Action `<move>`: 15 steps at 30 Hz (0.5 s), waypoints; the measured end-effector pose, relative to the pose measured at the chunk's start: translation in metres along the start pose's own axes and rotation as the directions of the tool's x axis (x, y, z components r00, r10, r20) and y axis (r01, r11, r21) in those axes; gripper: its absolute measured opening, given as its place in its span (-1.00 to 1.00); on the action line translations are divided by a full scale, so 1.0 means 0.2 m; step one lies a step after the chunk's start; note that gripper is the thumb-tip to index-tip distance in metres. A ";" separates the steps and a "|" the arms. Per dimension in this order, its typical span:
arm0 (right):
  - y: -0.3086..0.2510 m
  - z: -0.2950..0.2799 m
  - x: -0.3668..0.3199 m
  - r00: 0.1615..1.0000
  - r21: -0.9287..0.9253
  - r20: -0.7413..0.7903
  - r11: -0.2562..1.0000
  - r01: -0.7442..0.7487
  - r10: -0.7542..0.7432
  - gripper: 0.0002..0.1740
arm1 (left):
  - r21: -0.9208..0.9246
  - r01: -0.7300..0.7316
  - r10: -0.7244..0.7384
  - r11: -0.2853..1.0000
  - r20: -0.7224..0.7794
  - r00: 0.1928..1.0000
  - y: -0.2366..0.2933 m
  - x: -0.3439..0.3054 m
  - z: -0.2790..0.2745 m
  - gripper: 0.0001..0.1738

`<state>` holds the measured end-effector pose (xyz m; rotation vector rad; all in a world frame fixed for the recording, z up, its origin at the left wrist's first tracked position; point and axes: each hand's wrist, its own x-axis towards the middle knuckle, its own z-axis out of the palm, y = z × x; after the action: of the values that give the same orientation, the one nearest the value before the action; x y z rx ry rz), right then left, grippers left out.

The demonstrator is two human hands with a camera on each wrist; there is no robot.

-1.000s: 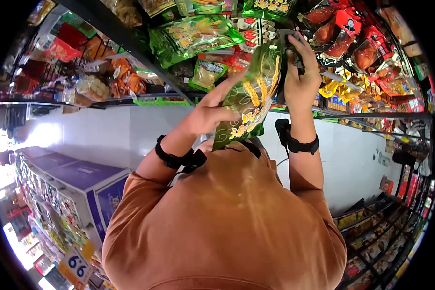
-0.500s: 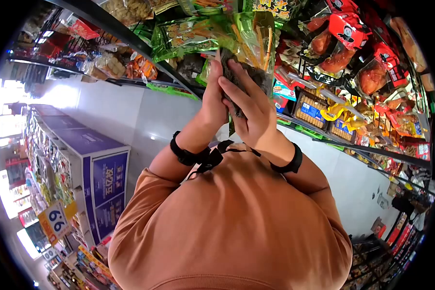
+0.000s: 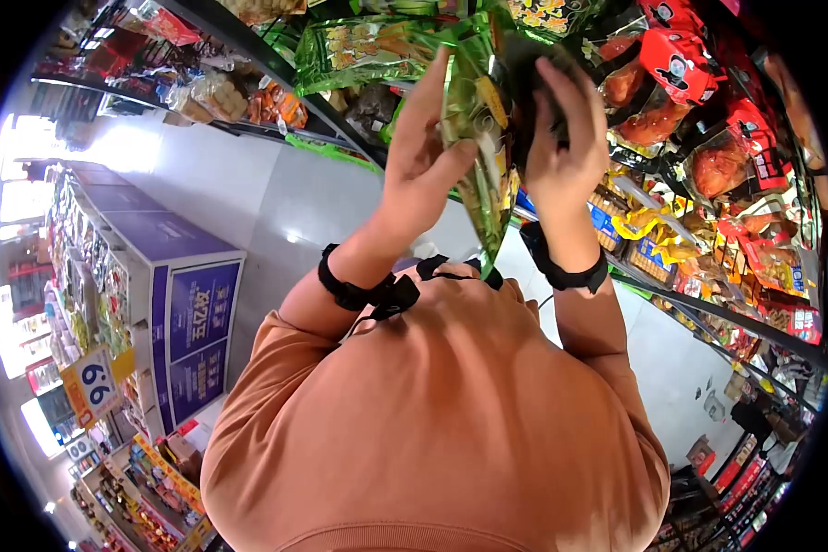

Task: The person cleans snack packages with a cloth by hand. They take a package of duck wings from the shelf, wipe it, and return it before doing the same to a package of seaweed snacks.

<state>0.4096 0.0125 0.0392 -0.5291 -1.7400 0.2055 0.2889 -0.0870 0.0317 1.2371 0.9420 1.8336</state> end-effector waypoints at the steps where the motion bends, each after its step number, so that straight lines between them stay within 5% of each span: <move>1: 0.05 0.00 0.03 1.000 0.034 -0.019 0.999 -0.024 0.024 -0.58 | 0.016 -0.042 0.042 0.999 0.001 0.999 0.02 0.00 -0.03 -0.10; 4: 0.03 0.02 0.09 0.983 0.077 0.007 0.980 -0.186 0.186 -0.67 | -0.161 -0.051 0.047 0.986 -0.026 0.999 0.13 0.01 0.00 -0.14; 7: -0.02 0.08 0.08 0.997 0.126 0.014 0.989 -0.077 0.076 -0.59 | -0.083 0.004 -0.006 0.997 -0.030 1.000 0.14 0.03 -0.07 -0.16; 11: -0.20 0.20 0.01 0.993 0.169 0.113 0.985 0.010 -0.030 -0.49 | -0.258 0.006 -0.024 0.966 -0.066 0.998 0.17 0.09 -0.10 -0.13; 12: -0.30 0.21 0.01 0.969 0.168 0.225 0.976 -0.139 0.099 -0.40 | -0.224 0.006 -0.021 0.975 -0.067 0.998 0.16 0.10 -0.14 -0.11; 15: -0.39 0.26 -0.05 0.935 0.201 0.331 0.958 -0.206 0.131 -0.35 | -0.349 0.057 -0.114 0.935 -0.144 0.983 0.16 0.13 -0.28 -0.18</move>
<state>0.3439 -0.0533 0.0497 -0.4926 -1.9458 0.6403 0.2244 -0.0887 0.0546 0.8300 0.7069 1.9498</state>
